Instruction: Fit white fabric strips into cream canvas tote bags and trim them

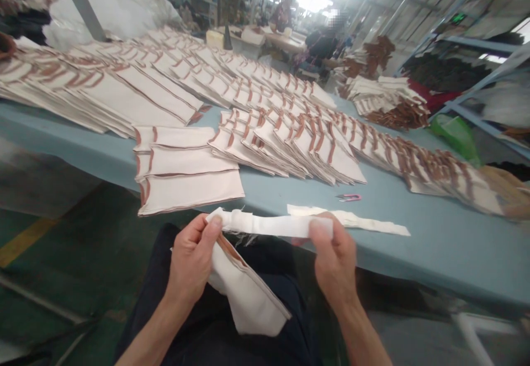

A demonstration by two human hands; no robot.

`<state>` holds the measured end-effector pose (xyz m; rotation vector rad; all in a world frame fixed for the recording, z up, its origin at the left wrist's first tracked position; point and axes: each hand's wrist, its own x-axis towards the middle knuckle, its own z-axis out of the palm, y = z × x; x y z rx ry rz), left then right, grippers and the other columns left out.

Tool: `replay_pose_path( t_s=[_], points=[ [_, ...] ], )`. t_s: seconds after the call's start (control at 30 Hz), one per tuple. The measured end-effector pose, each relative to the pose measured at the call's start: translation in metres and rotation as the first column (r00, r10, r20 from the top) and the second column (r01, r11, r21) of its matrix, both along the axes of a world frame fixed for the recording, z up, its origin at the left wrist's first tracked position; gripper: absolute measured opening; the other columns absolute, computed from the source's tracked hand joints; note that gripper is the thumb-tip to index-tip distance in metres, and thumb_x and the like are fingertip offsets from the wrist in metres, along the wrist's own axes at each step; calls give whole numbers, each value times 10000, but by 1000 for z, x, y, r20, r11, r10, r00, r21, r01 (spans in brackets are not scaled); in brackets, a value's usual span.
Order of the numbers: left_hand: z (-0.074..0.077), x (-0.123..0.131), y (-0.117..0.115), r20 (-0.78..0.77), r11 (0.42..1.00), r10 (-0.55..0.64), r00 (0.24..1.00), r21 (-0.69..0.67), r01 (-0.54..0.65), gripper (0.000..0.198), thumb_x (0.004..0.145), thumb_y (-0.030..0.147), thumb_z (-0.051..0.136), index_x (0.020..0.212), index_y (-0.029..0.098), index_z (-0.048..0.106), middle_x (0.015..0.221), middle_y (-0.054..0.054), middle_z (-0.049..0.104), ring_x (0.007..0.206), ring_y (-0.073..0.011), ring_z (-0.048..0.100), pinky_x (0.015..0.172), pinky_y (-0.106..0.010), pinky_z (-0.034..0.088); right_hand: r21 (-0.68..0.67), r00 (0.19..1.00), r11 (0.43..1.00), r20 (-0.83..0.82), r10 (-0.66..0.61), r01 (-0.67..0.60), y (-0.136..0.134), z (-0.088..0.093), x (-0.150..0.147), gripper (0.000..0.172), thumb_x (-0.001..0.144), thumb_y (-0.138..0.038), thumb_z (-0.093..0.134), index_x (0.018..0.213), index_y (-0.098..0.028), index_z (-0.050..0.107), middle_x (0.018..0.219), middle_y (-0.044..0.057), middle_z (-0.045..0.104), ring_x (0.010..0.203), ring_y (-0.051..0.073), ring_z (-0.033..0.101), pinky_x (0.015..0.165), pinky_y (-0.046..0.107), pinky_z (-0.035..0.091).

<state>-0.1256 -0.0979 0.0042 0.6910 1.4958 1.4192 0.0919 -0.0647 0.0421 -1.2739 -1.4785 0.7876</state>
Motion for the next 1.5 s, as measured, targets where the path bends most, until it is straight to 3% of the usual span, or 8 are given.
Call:
replay_pose_path(
  t_s=[0.13,0.27,0.47,0.7,0.8,1.0,1.23,1.5],
  points=[
    [-11,6,9,-28,997,74,997,34,-73,423,871,616,665,817,198,625,585,58,550,492,-121,488,479,-209,398,-15,991,992,-43,-128,127,46,6,35,364,956,-505,594,718,-232,558,583,-38,600,531,159,611,550,270,508],
    [-21,26,24,-109,999,-2,994,39,6,401,870,563,660,731,194,591,569,61,494,524,-113,433,497,-204,351,-19,996,996,16,-83,83,94,23,56,386,849,-542,681,674,-219,567,522,-42,567,467,147,588,497,253,499],
    [-45,38,32,-193,1000,4,981,-1,-4,385,855,521,653,667,198,562,557,60,472,544,-124,413,507,-214,334,82,999,996,-2,-35,35,115,49,65,351,872,-554,573,742,-228,583,702,3,648,615,165,634,541,263,532],
    [-64,33,47,-251,993,111,961,0,-115,366,908,521,561,718,209,543,580,74,424,557,-131,396,540,-232,334,73,959,976,183,-215,205,154,35,98,349,989,-470,479,780,-208,580,598,-31,580,524,149,588,515,272,514],
    [-58,38,56,-284,990,137,949,19,-137,376,915,514,548,684,220,507,569,78,374,558,-133,378,545,-241,317,50,873,949,381,-306,311,177,28,122,321,1051,-393,551,850,-160,642,697,-17,641,608,143,631,607,289,564],
    [-40,57,85,-407,993,114,906,69,-93,400,914,478,536,613,228,452,552,69,362,568,-140,393,584,-252,316,50,588,862,711,-386,505,201,14,161,300,1030,-362,664,1256,-165,663,1247,95,691,1055,239,702,904,446,611],
    [-42,71,104,-525,988,148,838,35,-152,361,900,381,520,582,238,425,491,53,400,545,-158,382,586,-280,267,63,348,804,880,-324,591,220,1,186,333,1028,-364,667,1296,-166,650,1297,108,675,1117,266,689,942,481,599],
    [-56,71,106,-482,970,226,846,32,-241,373,902,487,479,667,213,574,541,32,501,585,-181,477,593,-285,364,44,258,773,929,-265,633,242,-12,199,356,1025,-361,671,1322,-168,636,1321,113,662,1123,266,687,945,480,600]
  ],
)
